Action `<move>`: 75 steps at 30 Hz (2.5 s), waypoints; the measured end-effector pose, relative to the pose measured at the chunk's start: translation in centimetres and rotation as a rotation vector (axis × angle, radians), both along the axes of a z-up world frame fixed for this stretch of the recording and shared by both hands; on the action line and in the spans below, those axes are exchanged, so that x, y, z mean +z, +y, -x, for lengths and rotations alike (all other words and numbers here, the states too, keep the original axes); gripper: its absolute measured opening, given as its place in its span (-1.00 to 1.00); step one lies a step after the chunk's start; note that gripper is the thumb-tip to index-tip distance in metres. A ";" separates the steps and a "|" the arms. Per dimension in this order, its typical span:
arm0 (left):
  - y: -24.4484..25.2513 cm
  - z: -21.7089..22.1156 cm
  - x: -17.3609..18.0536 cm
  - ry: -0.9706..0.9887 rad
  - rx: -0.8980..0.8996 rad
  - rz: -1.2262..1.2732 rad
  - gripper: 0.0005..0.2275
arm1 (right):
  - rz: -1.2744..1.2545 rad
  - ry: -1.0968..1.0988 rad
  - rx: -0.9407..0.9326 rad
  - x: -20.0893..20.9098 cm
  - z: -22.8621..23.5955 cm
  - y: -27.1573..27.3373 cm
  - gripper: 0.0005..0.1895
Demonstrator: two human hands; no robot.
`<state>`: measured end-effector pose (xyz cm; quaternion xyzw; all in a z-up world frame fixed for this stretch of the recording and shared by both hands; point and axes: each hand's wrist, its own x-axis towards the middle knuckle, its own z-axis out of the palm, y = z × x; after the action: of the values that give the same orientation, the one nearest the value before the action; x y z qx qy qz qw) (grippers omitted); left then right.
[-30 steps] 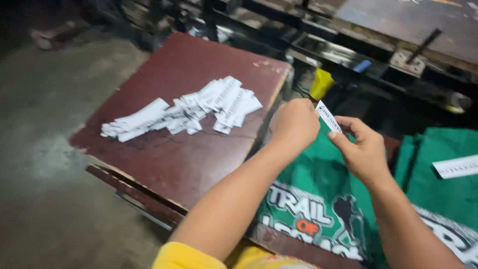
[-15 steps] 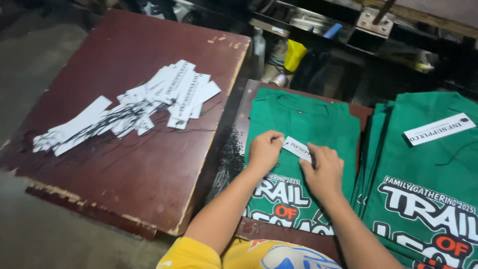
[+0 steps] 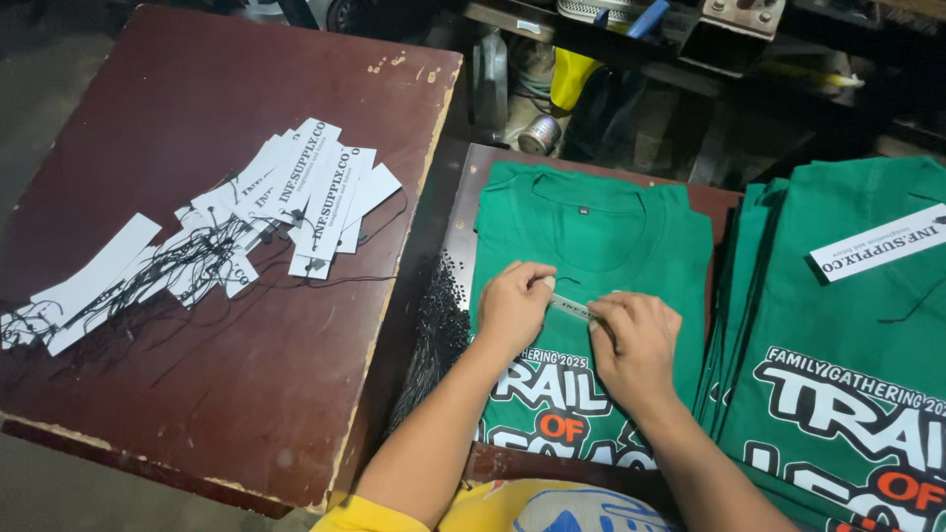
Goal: The person attaches white paper tags to green t-shirts by threading a black string through the tag and the shirt's collar loop. They then fold the t-shirts and place them on a stack. The process is repeated for multiple shirts.
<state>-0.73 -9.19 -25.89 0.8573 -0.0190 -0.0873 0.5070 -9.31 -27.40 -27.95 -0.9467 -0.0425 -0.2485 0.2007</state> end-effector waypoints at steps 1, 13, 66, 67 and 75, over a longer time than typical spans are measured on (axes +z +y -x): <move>-0.1 -0.2 0.0 0.000 -0.001 -0.001 -0.79 | -0.001 0.000 -0.001 0.4 0.0 0.2 -0.74; -2.1 -1.6 0.7 -0.073 -0.317 -0.476 -0.84 | 0.161 -0.125 0.155 1.6 0.7 1.7 -0.85; -5.2 -7.8 -0.3 -0.237 0.092 0.245 -0.86 | -1.287 0.406 -0.141 4.8 -13.2 -1.2 -0.83; -5.6 -8.0 -0.7 -0.240 0.092 0.248 -0.86 | -1.285 0.403 -0.140 4.8 -13.6 -1.3 -0.83; -7.0 -10.3 -2.6 0.211 0.006 0.838 -0.77 | -1.106 0.435 -0.081 4.7 -16.6 -2.6 -0.94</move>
<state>9.61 -16.22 -28.45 0.5636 0.0016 -0.1576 0.8109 7.27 -29.99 -23.23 -0.7316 0.1717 -0.0418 0.6585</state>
